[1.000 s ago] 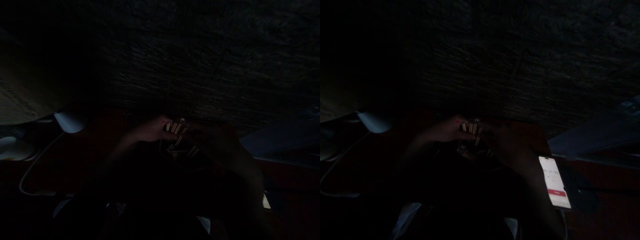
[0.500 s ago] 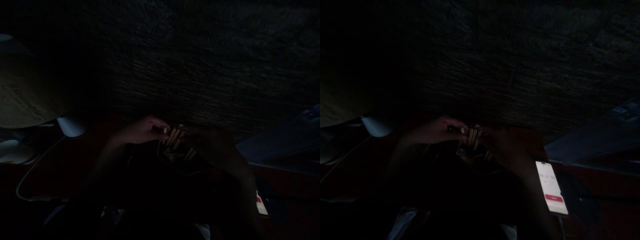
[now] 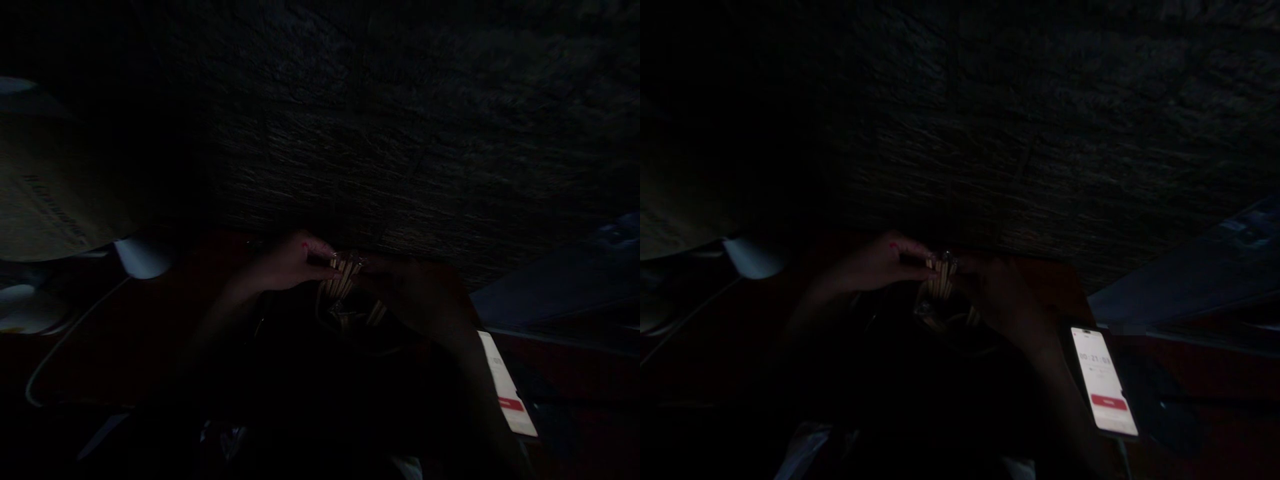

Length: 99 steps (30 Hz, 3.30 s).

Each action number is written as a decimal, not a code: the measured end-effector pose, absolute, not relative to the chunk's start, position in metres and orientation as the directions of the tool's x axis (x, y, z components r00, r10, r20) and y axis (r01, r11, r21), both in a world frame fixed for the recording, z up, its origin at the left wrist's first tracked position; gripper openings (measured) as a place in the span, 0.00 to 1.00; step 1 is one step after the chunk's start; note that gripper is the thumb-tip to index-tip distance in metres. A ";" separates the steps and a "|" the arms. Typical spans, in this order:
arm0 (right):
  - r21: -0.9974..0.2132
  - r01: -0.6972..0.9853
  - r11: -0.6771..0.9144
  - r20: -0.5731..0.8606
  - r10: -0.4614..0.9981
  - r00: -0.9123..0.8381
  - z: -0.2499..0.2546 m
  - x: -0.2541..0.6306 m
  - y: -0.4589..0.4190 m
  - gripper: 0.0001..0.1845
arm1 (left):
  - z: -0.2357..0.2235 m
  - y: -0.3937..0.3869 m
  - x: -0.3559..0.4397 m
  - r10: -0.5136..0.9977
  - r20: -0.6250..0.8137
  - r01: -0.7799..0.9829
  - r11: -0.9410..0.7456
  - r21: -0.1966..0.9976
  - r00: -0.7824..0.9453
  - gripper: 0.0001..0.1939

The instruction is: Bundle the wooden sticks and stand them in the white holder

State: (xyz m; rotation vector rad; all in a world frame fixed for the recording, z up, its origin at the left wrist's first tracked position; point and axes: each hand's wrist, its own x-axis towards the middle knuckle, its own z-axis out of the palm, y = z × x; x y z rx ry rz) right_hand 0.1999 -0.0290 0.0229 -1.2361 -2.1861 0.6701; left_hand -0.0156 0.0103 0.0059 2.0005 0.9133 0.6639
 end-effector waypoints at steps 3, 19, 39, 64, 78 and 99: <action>-0.638 0.617 0.460 0.216 0.877 -0.430 0.024 0.199 -0.030 0.12 | 0.005 0.010 -0.015 0.785 0.120 0.345 -0.397 0.851 0.608 0.09; -0.641 0.615 0.460 0.203 0.874 -0.442 0.021 0.198 -0.027 0.10 | 0.006 0.006 -0.009 0.803 0.119 0.358 -0.387 0.850 0.585 0.11; -0.624 0.658 0.422 0.152 0.891 -0.428 0.022 0.201 -0.029 0.12 | 0.001 0.007 -0.003 0.817 0.128 0.309 -0.351 0.884 0.562 0.11; -0.681 0.598 0.422 0.195 0.892 -0.407 0.016 0.196 -0.024 0.15 | 0.010 0.007 -0.018 0.789 0.123 0.409 -0.437 0.801 0.602 0.08; -0.673 0.593 0.442 0.189 0.878 -0.441 0.011 0.195 -0.023 0.11 | 0.003 0.010 -0.016 0.766 0.124 0.412 -0.465 0.784 0.630 0.09; -0.720 0.566 0.402 0.171 0.893 -0.416 0.018 0.198 -0.026 0.14 | 0.007 0.006 -0.008 0.806 0.152 0.377 -0.423 0.824 0.572 0.05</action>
